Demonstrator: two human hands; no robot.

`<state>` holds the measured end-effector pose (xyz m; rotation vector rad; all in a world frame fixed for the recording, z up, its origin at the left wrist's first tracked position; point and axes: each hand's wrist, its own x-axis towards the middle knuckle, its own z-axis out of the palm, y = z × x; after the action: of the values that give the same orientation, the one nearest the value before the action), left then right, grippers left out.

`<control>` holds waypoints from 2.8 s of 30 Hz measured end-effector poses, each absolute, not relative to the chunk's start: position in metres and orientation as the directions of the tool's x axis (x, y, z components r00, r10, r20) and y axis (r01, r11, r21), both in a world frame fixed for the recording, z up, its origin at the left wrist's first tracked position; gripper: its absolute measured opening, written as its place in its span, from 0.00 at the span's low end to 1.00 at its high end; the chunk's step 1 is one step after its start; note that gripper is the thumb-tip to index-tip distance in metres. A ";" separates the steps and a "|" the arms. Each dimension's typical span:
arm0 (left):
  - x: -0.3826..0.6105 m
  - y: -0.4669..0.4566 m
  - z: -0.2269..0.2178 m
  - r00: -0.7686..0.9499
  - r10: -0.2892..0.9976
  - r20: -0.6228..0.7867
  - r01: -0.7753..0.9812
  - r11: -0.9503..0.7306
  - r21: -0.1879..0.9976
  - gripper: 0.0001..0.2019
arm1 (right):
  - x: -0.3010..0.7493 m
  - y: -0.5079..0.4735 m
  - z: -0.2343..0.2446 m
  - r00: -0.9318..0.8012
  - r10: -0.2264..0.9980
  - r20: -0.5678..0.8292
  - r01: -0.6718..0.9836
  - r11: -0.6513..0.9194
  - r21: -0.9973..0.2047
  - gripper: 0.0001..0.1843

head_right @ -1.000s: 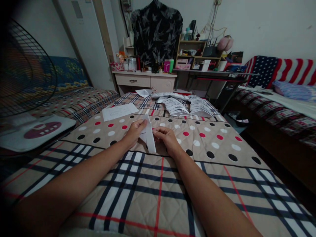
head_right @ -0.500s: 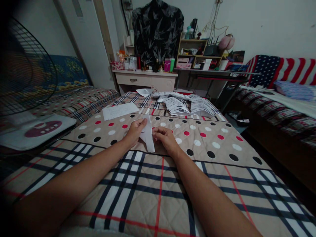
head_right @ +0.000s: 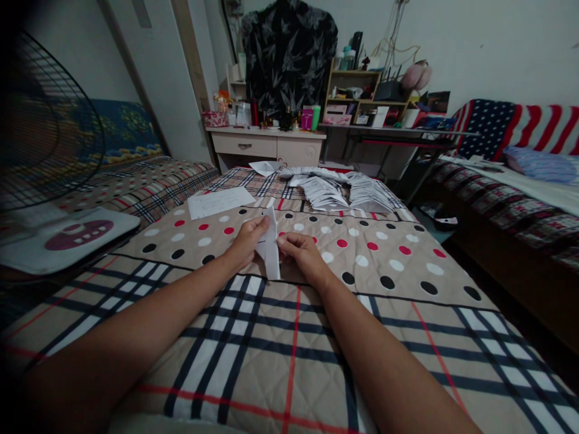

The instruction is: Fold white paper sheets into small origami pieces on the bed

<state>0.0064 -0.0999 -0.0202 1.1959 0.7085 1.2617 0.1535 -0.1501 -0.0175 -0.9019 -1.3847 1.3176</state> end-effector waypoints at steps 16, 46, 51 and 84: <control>0.008 -0.100 -0.024 0.236 0.939 0.251 -0.183 -0.211 0.960 0.22 | 0.146 -0.150 -0.014 -0.202 0.966 0.164 -0.034 0.160 -0.986 0.07; 0.004 -0.126 0.002 0.650 0.667 0.362 0.739 -0.666 -0.101 0.13 | 0.162 -0.145 -0.016 0.227 0.863 0.452 0.736 0.152 -0.660 0.12; 0.010 -0.127 0.002 0.707 0.610 0.357 0.687 -0.713 -0.141 0.11 | 0.163 -0.144 -0.007 0.250 0.897 0.365 0.859 -0.032 -0.511 0.12; -0.001 -0.099 -0.013 0.443 0.731 0.519 0.198 -0.644 0.739 0.08 | 0.173 -0.146 -0.004 0.128 0.822 0.555 0.192 0.529 -0.827 0.06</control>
<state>-0.0006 -0.0994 -0.0133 2.1024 0.7757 1.1636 0.1735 -0.1461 -0.0043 -0.9524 -1.4006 0.5775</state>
